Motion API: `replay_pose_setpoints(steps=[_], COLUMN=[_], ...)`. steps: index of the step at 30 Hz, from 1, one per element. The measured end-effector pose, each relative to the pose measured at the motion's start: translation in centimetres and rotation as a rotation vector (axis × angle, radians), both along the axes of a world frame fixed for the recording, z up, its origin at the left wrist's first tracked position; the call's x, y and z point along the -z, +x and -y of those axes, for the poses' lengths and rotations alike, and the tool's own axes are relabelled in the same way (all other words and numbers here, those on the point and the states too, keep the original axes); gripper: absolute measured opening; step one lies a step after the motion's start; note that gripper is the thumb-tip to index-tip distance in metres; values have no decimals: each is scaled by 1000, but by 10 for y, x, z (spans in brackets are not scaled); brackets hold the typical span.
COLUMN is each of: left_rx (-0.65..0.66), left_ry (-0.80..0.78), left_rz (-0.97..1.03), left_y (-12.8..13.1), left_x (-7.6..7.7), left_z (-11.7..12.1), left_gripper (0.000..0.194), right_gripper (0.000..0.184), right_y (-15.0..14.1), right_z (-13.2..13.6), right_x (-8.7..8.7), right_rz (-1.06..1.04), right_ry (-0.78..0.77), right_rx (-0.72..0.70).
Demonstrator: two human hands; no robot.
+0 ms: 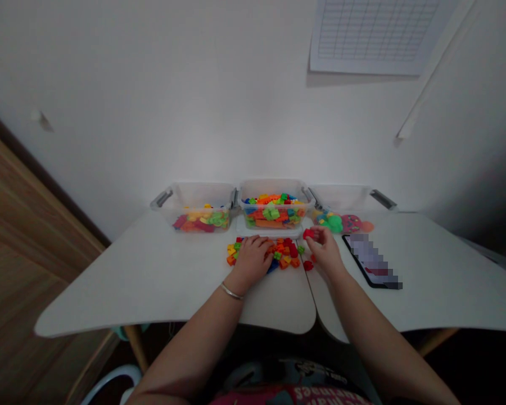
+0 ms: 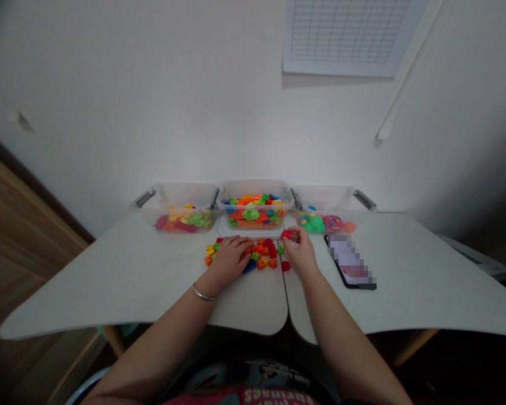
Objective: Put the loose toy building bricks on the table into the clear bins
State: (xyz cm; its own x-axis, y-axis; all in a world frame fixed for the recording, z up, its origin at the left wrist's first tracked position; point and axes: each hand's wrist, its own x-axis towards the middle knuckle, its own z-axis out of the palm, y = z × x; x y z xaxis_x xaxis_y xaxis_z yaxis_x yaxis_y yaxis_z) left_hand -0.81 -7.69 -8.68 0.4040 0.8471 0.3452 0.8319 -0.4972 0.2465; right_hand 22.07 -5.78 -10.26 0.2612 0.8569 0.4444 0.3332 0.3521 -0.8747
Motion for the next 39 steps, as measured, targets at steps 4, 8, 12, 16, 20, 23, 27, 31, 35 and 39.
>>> replay_pose_setpoints(steps=[4, 8, 12, 16, 20, 23, 27, 31, 35, 39], left_rx=[8, 2, -5, 5, 0, -2, 7, 17, 9, 14], left_ry=[9, -6, -9, -8, -11, -9, 10, 14, 4, 0], left_rz=[6, -2, -12, -15, 1, 5, 5, -2, 3, 5], left_y=[0, 0, 0, 0, 0, 0, 0, 0, -1, 0], left_x=[1, 2, 2, 2, 3, 3, 3, 4, 5, 5], left_z=[0, -2, -2, -2, -3, -3, -4, -5, -5, -5], left_gripper=[33, 33, 34, 34, 34, 33, 36, 36, 37, 35], right_gripper=[32, 32, 33, 34, 32, 35, 42, 35, 30, 29], right_y=[-15, -25, -30, -33, -36, -38, -42, -43, -38, -30], right_z=[-6, -24, -51, -76, -85, -84, -80, -81, -86, -81], right_x=[-31, -60, -79, -89, -93, -97, -103, -103, -98, -89], right_rz=[-17, 6, 100, 213, 409, 558, 632, 690, 559, 271], right_ry=[315, 389, 365, 302, 130, -28, -133, -143, -51, 156], right_rx=[152, 152, 88, 68, 61, 114, 154, 147, 90, -42])
